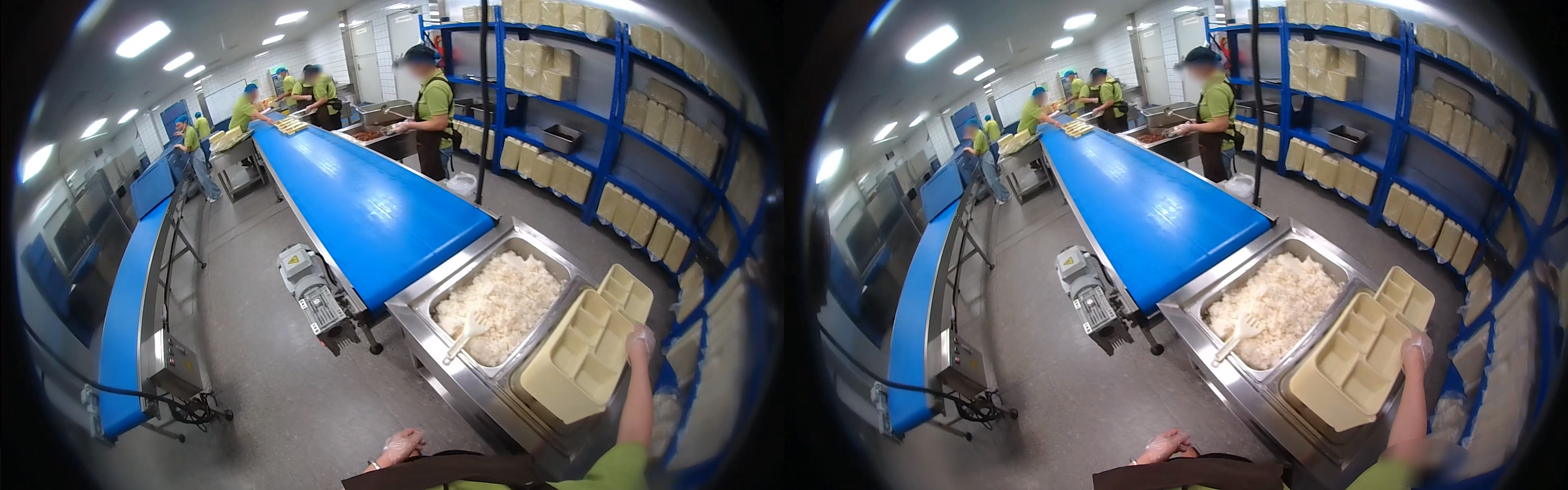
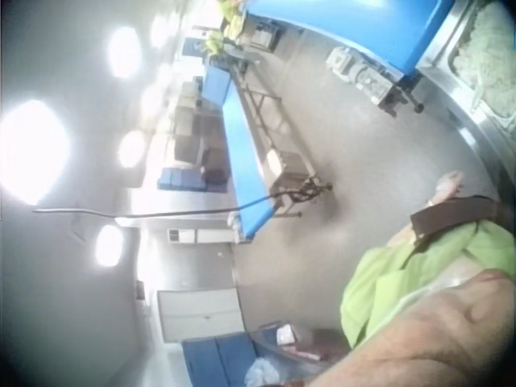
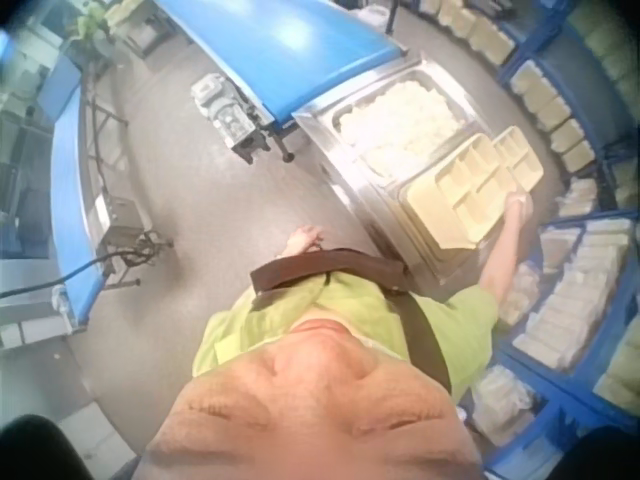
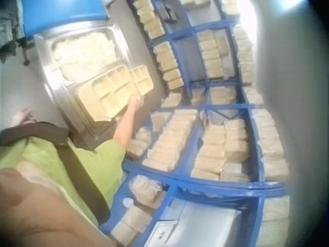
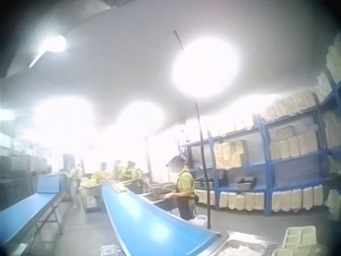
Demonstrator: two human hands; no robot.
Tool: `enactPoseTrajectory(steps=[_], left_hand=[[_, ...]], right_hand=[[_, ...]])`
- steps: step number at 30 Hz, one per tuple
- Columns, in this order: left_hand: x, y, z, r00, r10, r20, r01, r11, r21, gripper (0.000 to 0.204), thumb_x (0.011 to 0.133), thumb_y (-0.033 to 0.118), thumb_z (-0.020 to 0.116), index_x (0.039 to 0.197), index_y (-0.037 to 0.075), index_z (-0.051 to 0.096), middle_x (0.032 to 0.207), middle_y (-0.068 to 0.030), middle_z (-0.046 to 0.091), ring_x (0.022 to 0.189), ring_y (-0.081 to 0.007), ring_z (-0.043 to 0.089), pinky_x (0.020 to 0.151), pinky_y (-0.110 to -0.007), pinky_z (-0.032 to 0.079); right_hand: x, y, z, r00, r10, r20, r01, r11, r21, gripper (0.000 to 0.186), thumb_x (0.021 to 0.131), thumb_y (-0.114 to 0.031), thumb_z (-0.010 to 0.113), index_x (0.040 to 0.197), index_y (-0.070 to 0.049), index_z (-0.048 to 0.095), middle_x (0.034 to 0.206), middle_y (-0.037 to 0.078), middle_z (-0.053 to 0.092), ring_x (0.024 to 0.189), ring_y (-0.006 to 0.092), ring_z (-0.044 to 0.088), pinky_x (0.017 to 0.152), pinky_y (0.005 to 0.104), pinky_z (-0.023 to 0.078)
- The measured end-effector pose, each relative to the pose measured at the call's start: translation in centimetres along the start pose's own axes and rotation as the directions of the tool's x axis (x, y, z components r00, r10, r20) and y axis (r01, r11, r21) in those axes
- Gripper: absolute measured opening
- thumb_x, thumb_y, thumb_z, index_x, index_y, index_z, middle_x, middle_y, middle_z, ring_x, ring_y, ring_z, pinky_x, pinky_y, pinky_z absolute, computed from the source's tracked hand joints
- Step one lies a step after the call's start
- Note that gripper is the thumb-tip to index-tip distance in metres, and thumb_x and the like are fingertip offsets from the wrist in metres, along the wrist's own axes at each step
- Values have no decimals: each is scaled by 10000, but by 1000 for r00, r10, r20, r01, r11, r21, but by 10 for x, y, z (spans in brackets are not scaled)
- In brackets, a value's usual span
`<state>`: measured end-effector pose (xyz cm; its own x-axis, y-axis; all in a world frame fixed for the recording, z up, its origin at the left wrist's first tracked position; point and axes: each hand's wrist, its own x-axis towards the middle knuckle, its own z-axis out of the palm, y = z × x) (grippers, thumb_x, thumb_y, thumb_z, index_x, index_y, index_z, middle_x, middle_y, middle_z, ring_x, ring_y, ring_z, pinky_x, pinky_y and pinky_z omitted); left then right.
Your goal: The person unpacks a stack of compartmentalized food trays and places them on a conveyor belt. Using a plastic scoop, the person portions cooked rice from a large metal container into the trays as they move along the belt.
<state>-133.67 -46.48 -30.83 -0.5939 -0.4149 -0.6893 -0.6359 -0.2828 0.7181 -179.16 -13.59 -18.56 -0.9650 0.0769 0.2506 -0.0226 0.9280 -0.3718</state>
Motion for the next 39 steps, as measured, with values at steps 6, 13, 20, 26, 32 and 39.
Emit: enactPoseTrajectory(steps=[6,13,20,26,32,39], left_hand=[[15,11,-49,998,13,54,-18,996,90,302,815,285,528,907,5,595,805,-44,633,715,-114,584,686,-240,462],[60,37,-65,975,-83,207,95,994,-47,227,802,274,563,856,54,582,699,9,569,605,-76,518,564,-220,424],[117,99,-86,986,36,161,-62,986,157,334,824,340,509,941,37,587,853,-37,622,758,-116,577,702,-247,447],[164,138,-76,949,195,248,-215,975,53,279,825,278,539,961,37,580,817,-22,587,734,-108,553,716,-243,453],[201,151,-59,907,146,394,-180,982,51,248,840,324,554,889,81,568,705,32,511,617,-82,477,558,-242,383],[216,219,-60,812,110,574,-307,916,259,325,833,372,531,976,86,589,750,12,562,668,-77,517,613,-229,411]], right_hand=[[-19,-40,-15,965,262,-11,-262,961,-90,315,859,-289,440,992,-75,629,1031,187,605,949,365,578,786,431,470],[-6,-23,13,984,153,-86,-167,969,-182,306,875,-252,407,955,-46,619,989,188,615,923,372,579,776,433,469],[-5,-5,29,963,233,-135,-246,965,-89,238,853,-204,447,929,-52,613,948,199,612,881,380,577,744,447,465],[18,58,64,961,128,-244,-112,991,80,154,798,-162,525,849,-47,614,810,190,607,776,365,572,694,440,459],[15,8,16,976,206,-68,-217,941,-259,135,786,-100,581,863,4,618,891,153,622,831,248,594,760,364,460],[15,-8,-58,907,349,-234,-411,855,-315,234,812,-108,568,1014,8,564,1019,162,590,952,256,558,847,355,426]])
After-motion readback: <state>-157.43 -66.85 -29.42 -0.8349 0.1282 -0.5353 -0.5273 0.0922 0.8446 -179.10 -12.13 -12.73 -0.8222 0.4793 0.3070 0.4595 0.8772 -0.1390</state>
